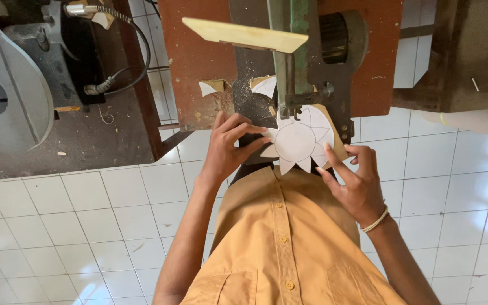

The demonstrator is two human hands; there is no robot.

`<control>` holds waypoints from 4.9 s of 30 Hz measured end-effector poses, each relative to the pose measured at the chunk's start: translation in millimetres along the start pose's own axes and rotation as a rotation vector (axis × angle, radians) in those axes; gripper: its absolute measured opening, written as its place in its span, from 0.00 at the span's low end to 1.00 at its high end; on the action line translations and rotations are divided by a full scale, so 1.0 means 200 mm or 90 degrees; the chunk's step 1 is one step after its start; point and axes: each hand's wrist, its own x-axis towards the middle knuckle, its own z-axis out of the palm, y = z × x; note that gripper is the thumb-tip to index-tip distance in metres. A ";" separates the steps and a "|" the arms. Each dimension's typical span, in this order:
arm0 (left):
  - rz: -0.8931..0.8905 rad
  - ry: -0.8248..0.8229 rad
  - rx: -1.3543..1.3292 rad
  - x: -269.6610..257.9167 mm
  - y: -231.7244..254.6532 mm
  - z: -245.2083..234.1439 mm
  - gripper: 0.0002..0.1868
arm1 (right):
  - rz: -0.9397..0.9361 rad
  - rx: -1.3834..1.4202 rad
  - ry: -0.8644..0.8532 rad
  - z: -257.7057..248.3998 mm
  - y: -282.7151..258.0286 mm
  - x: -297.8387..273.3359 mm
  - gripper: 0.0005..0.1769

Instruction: The person uses a bandsaw to cut a flower-shaped pattern drawn on a piece of wood. They guide the wood along the blade, rotating it to follow the curved lines of the design. The person removes small offcuts as they progress and continues cutting until the shape is nearly complete.

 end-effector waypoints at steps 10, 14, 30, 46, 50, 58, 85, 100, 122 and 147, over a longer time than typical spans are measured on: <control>-0.022 0.043 0.039 -0.11 0.06 0.02 0.15 | 0.134 0.067 0.023 0.03 -0.19 -0.08 0.39; -0.099 0.036 0.039 -0.24 0.17 0.07 0.13 | 0.289 0.251 -0.116 -0.08 -0.32 -0.07 0.61; -0.205 0.150 -0.078 -0.22 0.18 0.03 0.09 | 0.451 0.327 0.069 -0.34 -0.20 -0.18 0.22; -0.342 0.221 -0.211 -0.24 -0.10 -0.03 0.14 | 0.520 0.595 -0.200 0.01 -0.23 -0.27 0.24; -0.545 0.011 -0.357 -0.34 -0.05 -0.16 0.30 | 0.541 0.639 -0.239 0.12 -0.34 -0.12 0.18; -0.573 -0.013 -0.487 -0.36 0.12 -0.29 0.30 | 0.490 0.679 -0.245 0.27 -0.42 0.01 0.17; -0.451 0.060 -0.440 -0.53 -0.05 -0.09 0.11 | 0.354 0.422 -0.048 0.09 -0.32 -0.10 0.33; -0.437 0.097 -0.262 -0.32 0.21 0.05 0.33 | 0.231 0.385 0.046 0.08 -0.17 0.01 0.21; -0.389 0.192 -0.186 -0.38 0.23 0.25 0.20 | 0.338 0.578 0.039 0.14 -0.14 -0.13 0.33; -0.345 0.227 -0.073 -0.29 0.18 0.06 0.25 | -0.113 0.025 -0.015 0.21 -0.02 0.17 0.43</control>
